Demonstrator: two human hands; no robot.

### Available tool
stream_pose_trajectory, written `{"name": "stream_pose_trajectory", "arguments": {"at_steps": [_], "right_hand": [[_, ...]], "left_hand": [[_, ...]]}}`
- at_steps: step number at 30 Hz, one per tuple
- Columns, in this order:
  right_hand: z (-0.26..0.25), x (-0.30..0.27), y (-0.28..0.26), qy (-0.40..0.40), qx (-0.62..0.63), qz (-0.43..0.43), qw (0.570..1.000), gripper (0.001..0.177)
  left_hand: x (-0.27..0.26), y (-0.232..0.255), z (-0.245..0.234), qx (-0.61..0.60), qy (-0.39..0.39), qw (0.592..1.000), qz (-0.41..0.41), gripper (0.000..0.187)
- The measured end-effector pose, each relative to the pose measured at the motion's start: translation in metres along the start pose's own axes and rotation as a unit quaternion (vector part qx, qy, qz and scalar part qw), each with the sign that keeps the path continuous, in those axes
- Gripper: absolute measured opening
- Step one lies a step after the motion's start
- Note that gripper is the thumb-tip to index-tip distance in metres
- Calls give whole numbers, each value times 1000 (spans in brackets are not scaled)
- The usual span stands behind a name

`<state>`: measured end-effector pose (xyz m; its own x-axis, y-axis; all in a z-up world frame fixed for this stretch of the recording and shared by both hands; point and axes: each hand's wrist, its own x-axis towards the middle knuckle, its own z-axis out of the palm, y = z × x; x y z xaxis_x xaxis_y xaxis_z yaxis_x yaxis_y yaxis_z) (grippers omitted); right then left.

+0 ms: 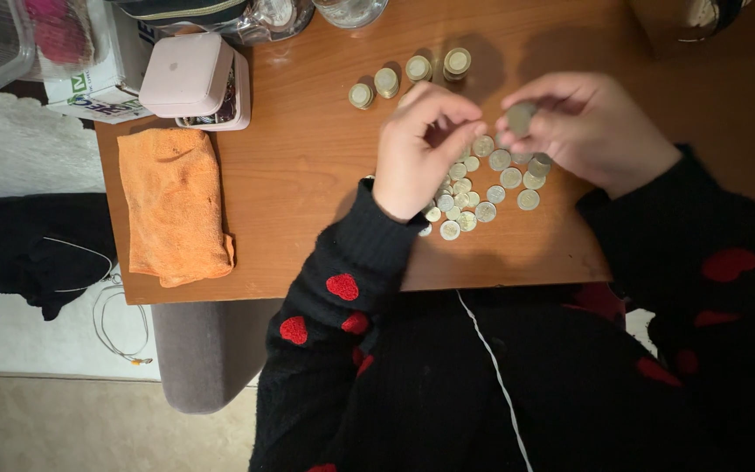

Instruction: The person is counting and stacking coins on a wooden table.

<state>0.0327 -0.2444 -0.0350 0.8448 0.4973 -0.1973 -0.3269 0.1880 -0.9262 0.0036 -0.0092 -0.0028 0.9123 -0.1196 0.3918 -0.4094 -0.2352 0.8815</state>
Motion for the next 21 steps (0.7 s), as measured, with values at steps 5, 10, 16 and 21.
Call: {"name": "stream_pose_trajectory", "arguments": {"at_steps": [5, 10, 16, 21], "right_hand": [[-10, 0, 3, 2, 98, -36, 994, 34], [-10, 0, 3, 11, 89, -35, 995, 35], [-10, 0, 3, 3, 104, -35, 994, 42], [-11, 1, 5, -20, 115, -49, 992, 43]], "left_hand": [[-8, -6, 6, 153, -70, 985, 24, 19], [-13, -16, 12, 304, -94, 946, 52, 29], [-14, -14, 16, 362, -95, 925, 64, 19], [-11, -15, 16, 309, -125, 943, 0, 27]]}}
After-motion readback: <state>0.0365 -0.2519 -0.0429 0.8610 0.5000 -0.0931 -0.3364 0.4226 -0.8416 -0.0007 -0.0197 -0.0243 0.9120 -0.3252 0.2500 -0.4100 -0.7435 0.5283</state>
